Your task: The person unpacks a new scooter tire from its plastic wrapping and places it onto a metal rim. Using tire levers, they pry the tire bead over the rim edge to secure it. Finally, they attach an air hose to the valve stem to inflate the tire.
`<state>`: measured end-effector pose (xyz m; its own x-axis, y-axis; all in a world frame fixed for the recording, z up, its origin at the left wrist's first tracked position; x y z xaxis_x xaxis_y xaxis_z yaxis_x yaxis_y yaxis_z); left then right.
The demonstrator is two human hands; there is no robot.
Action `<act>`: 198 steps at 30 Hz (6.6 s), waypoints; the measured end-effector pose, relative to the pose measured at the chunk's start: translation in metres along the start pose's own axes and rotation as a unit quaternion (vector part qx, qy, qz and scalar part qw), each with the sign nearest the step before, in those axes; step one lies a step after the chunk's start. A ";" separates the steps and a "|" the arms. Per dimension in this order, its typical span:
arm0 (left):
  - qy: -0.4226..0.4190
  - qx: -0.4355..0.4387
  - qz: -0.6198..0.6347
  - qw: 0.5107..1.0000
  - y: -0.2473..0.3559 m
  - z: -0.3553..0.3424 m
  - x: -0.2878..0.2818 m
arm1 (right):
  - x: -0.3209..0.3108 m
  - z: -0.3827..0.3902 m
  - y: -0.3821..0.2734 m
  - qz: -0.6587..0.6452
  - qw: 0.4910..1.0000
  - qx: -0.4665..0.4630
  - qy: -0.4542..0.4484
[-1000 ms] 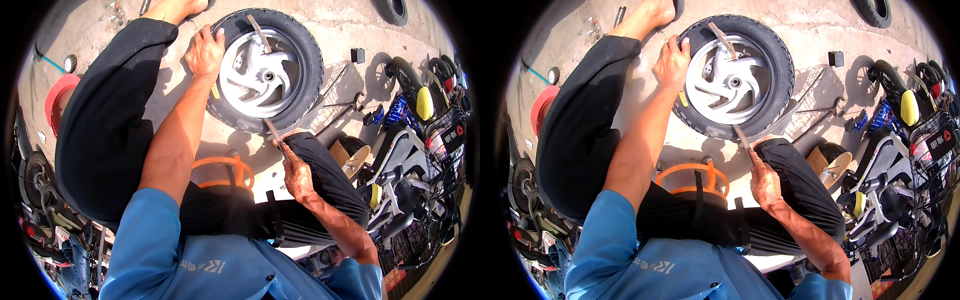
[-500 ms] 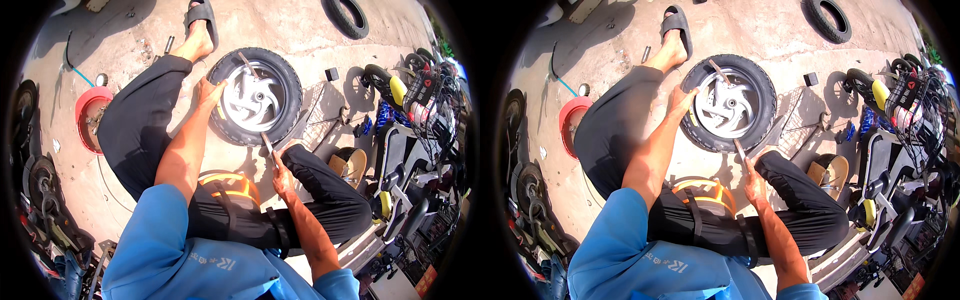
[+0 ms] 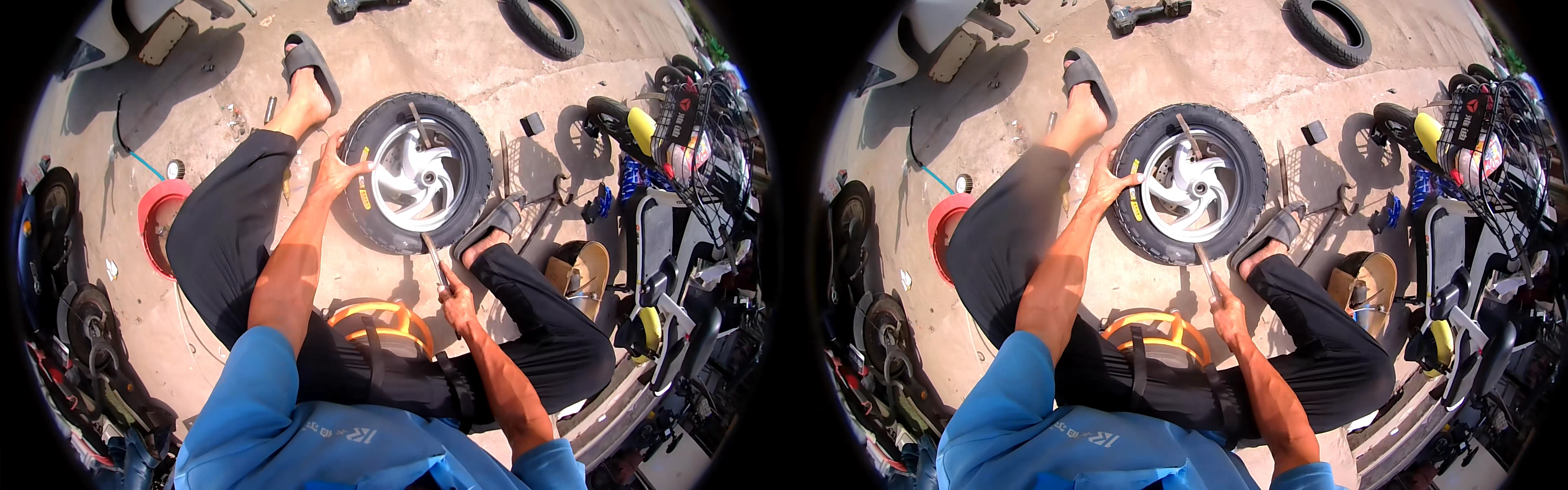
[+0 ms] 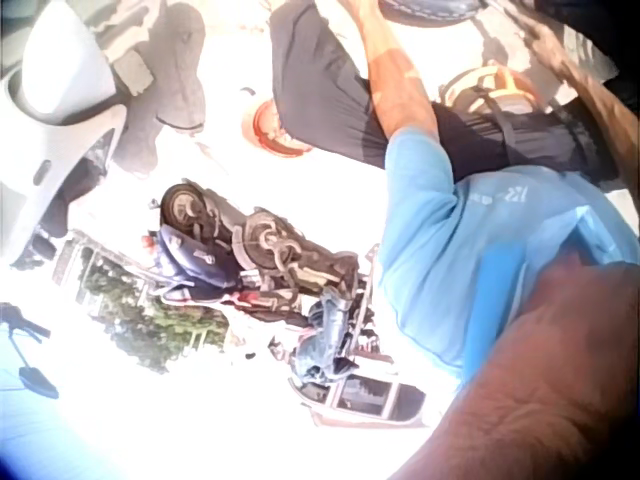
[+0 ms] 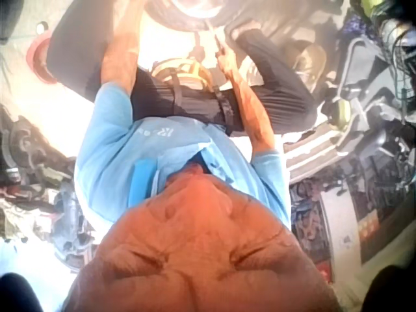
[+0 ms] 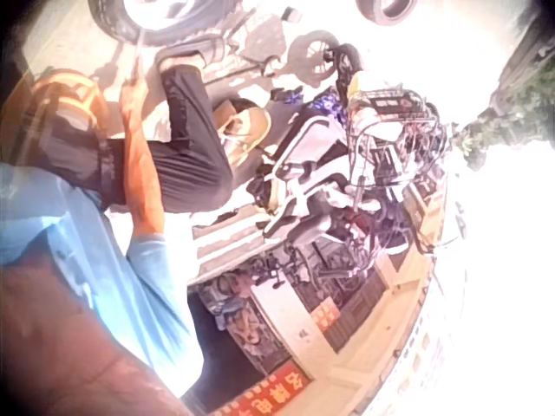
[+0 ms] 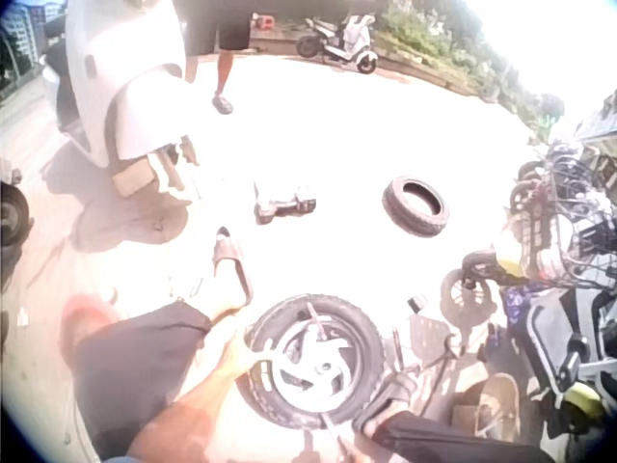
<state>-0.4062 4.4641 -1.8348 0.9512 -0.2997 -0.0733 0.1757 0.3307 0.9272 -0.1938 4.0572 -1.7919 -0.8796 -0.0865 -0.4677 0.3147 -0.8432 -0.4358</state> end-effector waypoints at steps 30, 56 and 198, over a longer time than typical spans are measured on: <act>0.111 -0.112 -0.191 0.969 -0.061 0.043 0.025 | 0.020 -0.002 -0.027 -0.070 0.997 0.012 -0.008; 0.063 -0.072 -0.229 0.969 -0.050 -0.019 -0.010 | 0.091 0.010 -0.186 -0.276 0.947 0.094 -0.134; 0.052 -0.129 0.109 0.984 -0.016 0.008 0.026 | -0.061 -0.097 -0.050 0.218 0.968 -0.112 0.063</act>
<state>-0.3867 4.4437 -1.8490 0.9920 -0.1073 0.0665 0.0109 0.5977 0.8016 -0.1209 4.1564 -1.8160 -0.6004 -0.3313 -0.7279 0.7276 -0.6040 -0.3252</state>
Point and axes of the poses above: each hand's wrist, its own z-axis away from the middle knuckle, its own x-axis out of the palm, y = z × x, the point moved 9 cm from there along -z, towards the middle knuckle, and after that the axes turned 15 degrees about z, right-handed, at the moved point
